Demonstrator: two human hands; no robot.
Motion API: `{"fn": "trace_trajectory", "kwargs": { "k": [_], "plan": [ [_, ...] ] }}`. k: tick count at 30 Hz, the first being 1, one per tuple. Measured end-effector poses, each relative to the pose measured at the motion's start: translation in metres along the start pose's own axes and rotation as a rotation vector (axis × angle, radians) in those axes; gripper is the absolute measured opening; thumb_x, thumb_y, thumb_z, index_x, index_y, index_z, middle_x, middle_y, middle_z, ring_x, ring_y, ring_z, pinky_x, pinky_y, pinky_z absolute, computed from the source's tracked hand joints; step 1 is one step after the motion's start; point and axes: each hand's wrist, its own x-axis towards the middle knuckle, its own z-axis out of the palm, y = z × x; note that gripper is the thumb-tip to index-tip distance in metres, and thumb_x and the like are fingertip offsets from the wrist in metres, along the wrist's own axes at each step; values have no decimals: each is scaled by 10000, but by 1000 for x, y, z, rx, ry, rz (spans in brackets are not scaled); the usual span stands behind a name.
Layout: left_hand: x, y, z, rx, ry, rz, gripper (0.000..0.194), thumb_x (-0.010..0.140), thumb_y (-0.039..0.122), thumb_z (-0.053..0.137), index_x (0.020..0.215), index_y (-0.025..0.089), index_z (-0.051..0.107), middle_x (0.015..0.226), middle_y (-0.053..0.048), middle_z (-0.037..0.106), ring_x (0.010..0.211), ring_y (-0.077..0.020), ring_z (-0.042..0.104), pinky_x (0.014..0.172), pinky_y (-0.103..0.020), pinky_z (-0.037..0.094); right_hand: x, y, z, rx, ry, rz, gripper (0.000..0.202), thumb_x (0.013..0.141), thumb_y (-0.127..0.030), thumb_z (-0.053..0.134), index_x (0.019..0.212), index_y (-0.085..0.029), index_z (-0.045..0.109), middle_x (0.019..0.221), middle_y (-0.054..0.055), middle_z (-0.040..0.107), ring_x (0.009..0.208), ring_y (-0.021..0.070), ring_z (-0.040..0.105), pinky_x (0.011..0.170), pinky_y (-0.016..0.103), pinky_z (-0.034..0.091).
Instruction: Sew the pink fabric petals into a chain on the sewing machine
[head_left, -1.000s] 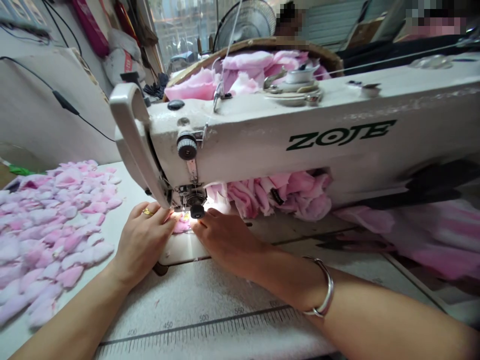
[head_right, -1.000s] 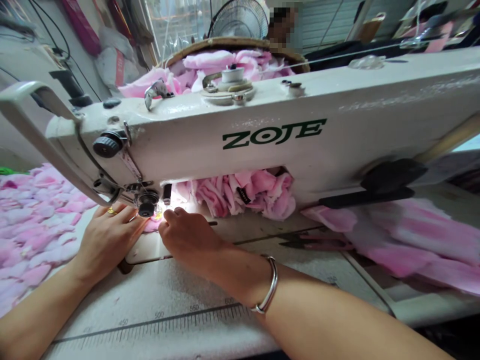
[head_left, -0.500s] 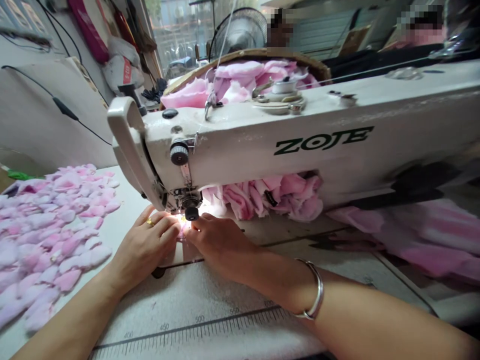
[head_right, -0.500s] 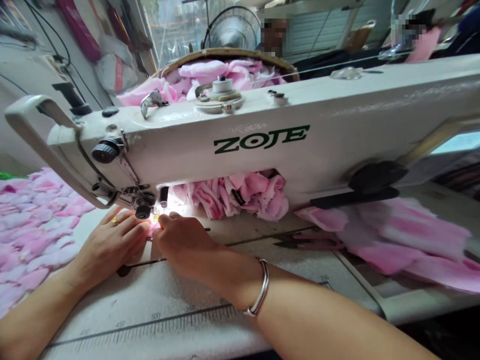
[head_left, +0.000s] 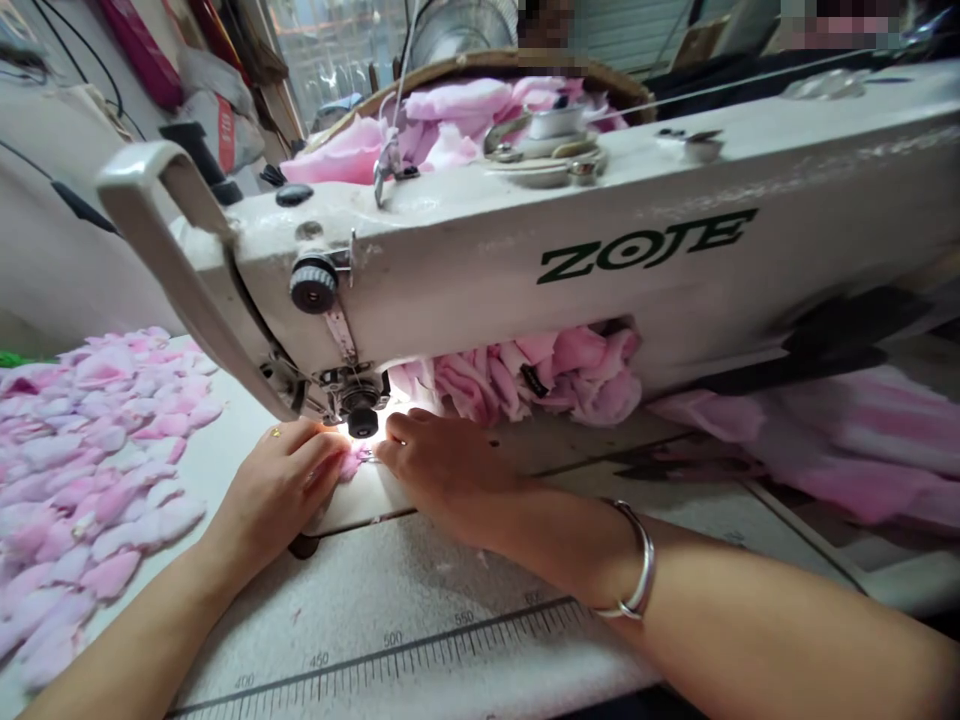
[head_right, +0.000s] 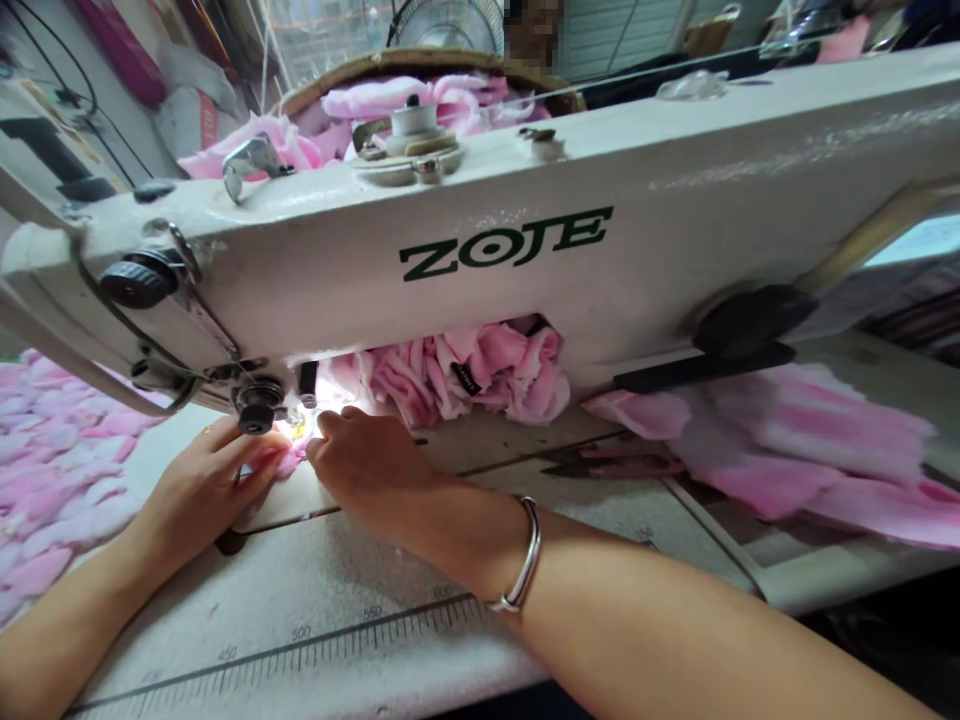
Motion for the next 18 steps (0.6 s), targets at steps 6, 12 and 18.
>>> {"fn": "trace_trajectory", "kwargs": {
  "k": [6, 12, 18],
  "plan": [
    [0, 3, -3, 37, -16, 20, 95, 931, 217, 501, 978, 230, 582, 896, -19, 618, 820, -181, 559, 755, -336, 442, -3, -3, 1, -33, 14, -42, 165, 841, -66, 544, 866, -192, 648, 878, 49, 613, 809, 190, 559, 459, 304, 308],
    [2, 11, -11, 177, -11, 131, 86, 926, 221, 528, 970, 237, 599, 983, 5, 682, 961, -224, 582, 856, -393, 392, -2, -4, 2, -38, 62, -47, 135, 812, -61, 584, 834, -181, 641, 852, 42, 603, 761, 184, 552, 442, 308, 294],
    [3, 11, -6, 91, 53, 99, 108, 929, 213, 536, 982, 236, 627, 932, 31, 699, 834, -163, 615, 886, -379, 392, -1, -6, 1, -42, 64, -19, 155, 829, -65, 558, 841, -187, 652, 824, 31, 608, 716, 182, 551, 439, 310, 258]
  ]
}}
